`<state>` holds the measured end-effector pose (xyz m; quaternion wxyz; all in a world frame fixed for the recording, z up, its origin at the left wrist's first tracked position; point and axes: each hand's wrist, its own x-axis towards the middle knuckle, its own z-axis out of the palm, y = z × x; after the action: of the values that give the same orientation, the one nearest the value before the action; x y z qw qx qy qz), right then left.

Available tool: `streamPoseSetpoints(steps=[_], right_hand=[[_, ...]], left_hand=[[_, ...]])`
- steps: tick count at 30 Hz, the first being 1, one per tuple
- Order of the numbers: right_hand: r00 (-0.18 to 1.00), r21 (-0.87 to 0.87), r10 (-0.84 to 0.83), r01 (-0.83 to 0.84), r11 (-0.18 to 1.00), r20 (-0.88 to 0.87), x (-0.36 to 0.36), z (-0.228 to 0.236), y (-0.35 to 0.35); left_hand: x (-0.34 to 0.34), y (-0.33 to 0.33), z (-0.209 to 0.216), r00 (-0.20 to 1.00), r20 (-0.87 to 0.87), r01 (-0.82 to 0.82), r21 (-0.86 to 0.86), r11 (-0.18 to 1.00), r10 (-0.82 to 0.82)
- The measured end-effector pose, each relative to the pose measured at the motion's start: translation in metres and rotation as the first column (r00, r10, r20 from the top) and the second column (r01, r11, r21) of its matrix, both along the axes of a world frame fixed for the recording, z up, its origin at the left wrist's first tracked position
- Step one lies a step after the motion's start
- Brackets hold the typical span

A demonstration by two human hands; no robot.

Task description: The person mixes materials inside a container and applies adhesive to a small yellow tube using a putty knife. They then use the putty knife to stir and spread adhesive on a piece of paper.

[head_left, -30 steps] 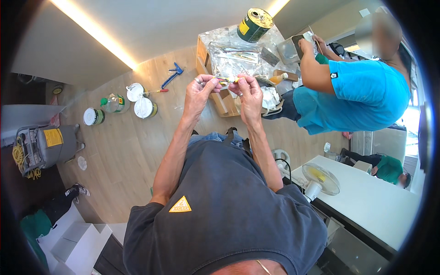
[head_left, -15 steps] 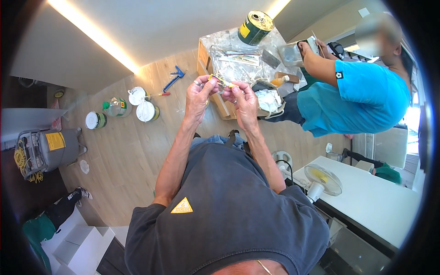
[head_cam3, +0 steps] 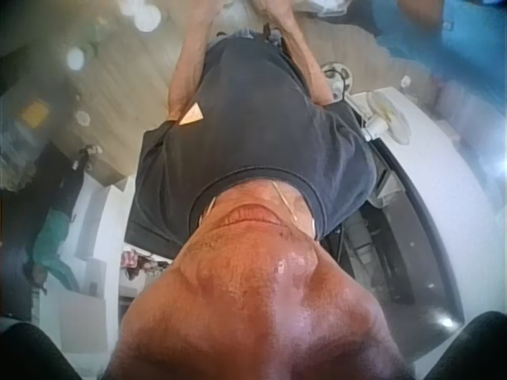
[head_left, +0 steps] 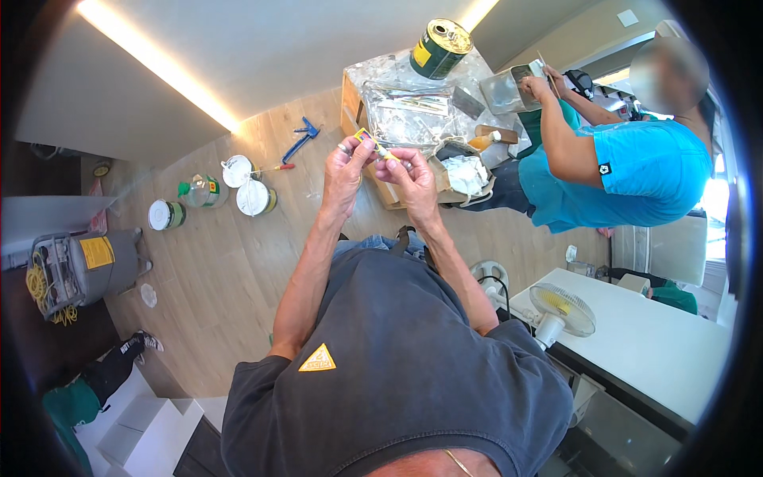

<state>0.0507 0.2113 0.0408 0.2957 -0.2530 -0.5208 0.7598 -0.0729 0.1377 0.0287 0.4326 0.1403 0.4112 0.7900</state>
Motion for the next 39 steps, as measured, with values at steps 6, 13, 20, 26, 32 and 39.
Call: streamPoseSetpoints(steps=[6,13,20,26,32,39], right_hand=[[0.999,0.024,0.042,-0.043,0.999,0.028,0.003,-0.003,0.001],[1.000,0.051,0.026,-0.027,0.998,0.017,0.004,-0.013,0.002],[0.998,0.097,0.024,-0.030,0.995,0.058,0.007,-0.024,0.006],[0.952,0.329,-0.070,-0.033,0.944,0.299,0.032,-0.022,0.019],[0.752,0.570,-0.497,0.198,0.797,0.434,0.103,-0.046,0.059],[0.490,0.817,-0.747,0.114,0.565,0.449,0.165,-0.121,0.154]], left_hand=[[-0.003,-0.002,-0.006,1.000,-0.020,-0.016,0.011,1.000,0.017],[-0.007,-0.001,-0.011,0.998,-0.061,0.009,0.002,1.000,-0.008],[-0.002,0.005,-0.017,1.000,0.014,0.028,0.010,1.000,-0.028],[0.003,0.008,-0.022,0.988,0.099,0.116,0.009,0.993,-0.116],[0.008,0.015,-0.033,0.985,0.039,0.171,-0.062,0.983,-0.168],[0.022,0.053,-0.036,0.977,-0.009,0.207,-0.190,0.960,-0.213]])
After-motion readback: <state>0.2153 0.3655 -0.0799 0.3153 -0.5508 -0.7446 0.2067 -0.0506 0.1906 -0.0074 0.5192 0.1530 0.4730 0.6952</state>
